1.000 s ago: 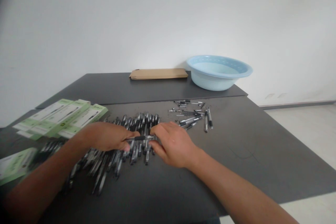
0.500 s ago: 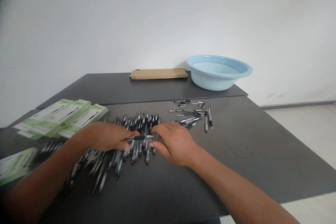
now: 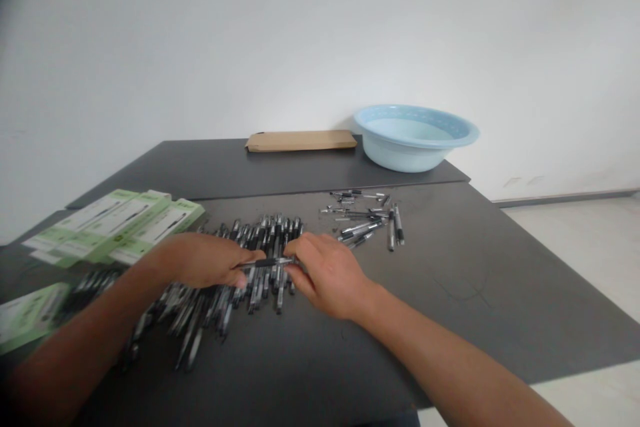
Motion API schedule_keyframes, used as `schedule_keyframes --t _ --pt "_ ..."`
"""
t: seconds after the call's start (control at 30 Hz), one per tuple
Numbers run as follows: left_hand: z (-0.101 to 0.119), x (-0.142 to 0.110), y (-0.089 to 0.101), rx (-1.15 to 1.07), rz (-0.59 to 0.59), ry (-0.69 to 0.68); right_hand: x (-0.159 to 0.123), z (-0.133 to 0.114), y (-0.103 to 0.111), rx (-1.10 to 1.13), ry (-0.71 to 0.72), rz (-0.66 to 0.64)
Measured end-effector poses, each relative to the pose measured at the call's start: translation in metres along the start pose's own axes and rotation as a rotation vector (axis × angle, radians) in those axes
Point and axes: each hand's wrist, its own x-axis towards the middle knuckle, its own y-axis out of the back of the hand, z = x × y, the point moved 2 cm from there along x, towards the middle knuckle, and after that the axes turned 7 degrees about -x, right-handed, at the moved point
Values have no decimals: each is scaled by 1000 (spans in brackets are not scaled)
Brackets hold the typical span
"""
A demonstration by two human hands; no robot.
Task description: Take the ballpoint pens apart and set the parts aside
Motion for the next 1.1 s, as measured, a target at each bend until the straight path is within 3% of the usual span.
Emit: schedule_keyframes --t 0.2,0.37,0.63,0.9,1.1 --pt "-1 -1 -1 -13 13 8 2 6 11 -24 -4 26" --pt "-4 1 -3 41 18 52 -1 18 31 -22 -137 214" --pt "-1 2 -3 25 3 29 2 0 12 -28 -29 -24" --pt "3 1 -1 -8 -19 29 4 1 11 -36 -1 -33" --pt "3 2 -2 -20 -20 29 3 9 22 13 -104 87"
